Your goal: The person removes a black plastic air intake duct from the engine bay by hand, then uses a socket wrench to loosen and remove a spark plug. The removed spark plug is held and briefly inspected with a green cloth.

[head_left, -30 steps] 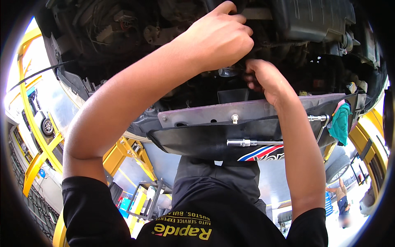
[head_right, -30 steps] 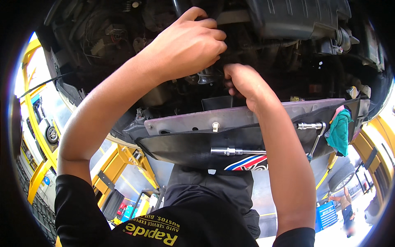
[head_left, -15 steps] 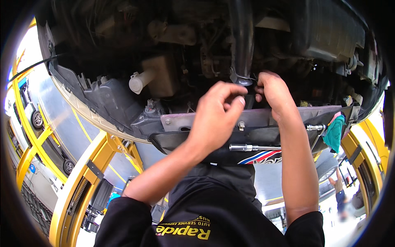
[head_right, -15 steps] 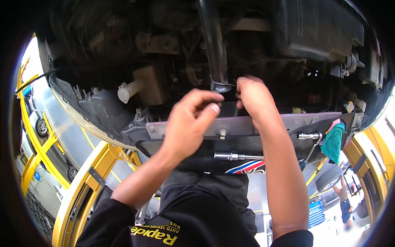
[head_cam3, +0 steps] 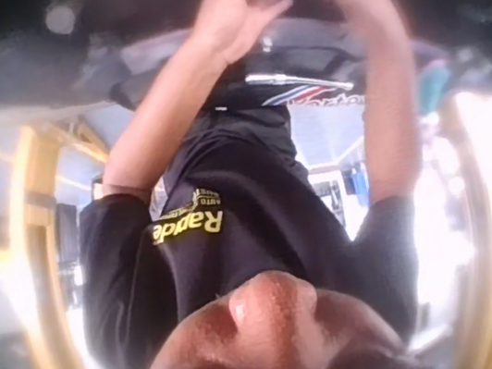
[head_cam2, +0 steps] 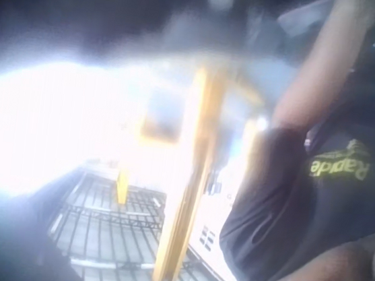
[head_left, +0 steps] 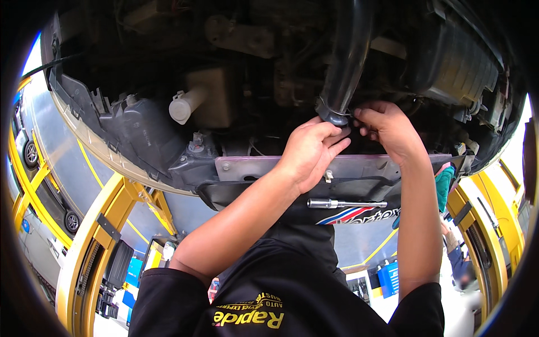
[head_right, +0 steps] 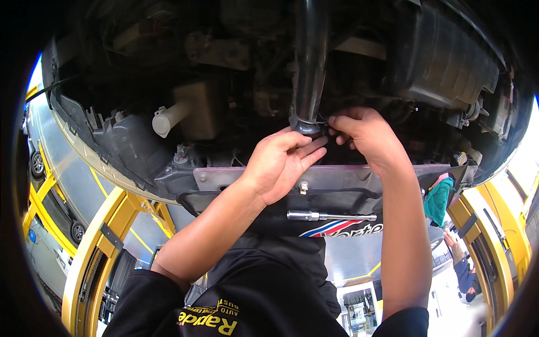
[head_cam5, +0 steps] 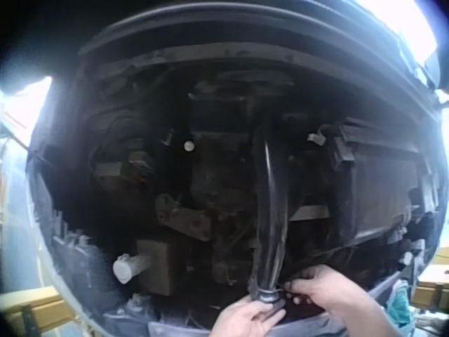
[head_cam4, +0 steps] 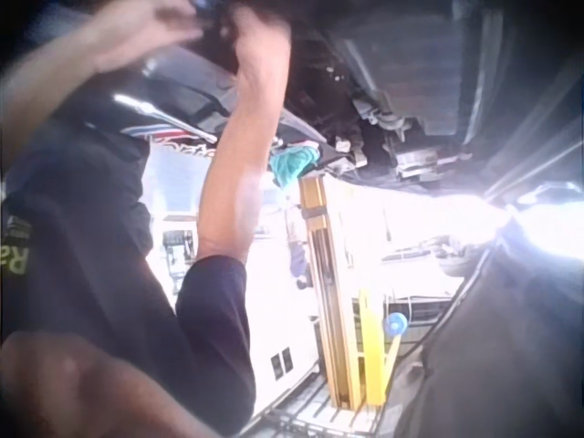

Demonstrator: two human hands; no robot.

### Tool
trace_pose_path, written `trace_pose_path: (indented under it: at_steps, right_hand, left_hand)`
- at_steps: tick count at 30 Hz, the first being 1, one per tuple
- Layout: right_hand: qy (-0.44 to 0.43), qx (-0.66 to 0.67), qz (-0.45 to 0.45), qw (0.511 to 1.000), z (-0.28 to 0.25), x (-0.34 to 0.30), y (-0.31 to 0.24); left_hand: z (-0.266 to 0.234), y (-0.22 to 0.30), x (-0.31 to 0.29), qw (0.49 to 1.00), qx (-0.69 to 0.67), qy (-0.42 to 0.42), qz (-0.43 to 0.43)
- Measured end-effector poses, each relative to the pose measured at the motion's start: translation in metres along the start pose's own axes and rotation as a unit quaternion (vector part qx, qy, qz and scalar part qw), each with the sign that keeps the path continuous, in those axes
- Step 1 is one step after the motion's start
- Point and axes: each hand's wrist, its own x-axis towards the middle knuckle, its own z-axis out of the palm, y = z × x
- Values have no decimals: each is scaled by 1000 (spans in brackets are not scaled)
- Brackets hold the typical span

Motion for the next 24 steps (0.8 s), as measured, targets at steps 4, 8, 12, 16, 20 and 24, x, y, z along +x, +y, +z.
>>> trace_pose_path:
  at_steps: [4,8,12,16,20,24]
  right_hand:
    - [-21,-82,-7,996,0,8,0]
    - [-55,-87,9,995,4,9,2]
    - [8,-42,3,999,15,4,13]
    - [79,45,14,996,36,-11,13]
    - [89,71,11,993,39,-18,10]
    - [134,-97,-60,984,38,-17,18]
  left_hand:
    - [-2,-2,3,1000,-1,-6,6]
    - [-3,-1,2,1000,1,-25,9]
    - [-2,-5,1,999,12,-22,22]
    - [1,-4,-2,998,32,-30,35]
    - [3,-4,-2,999,31,-27,21]
    - [1,-7,2,999,29,-19,16]
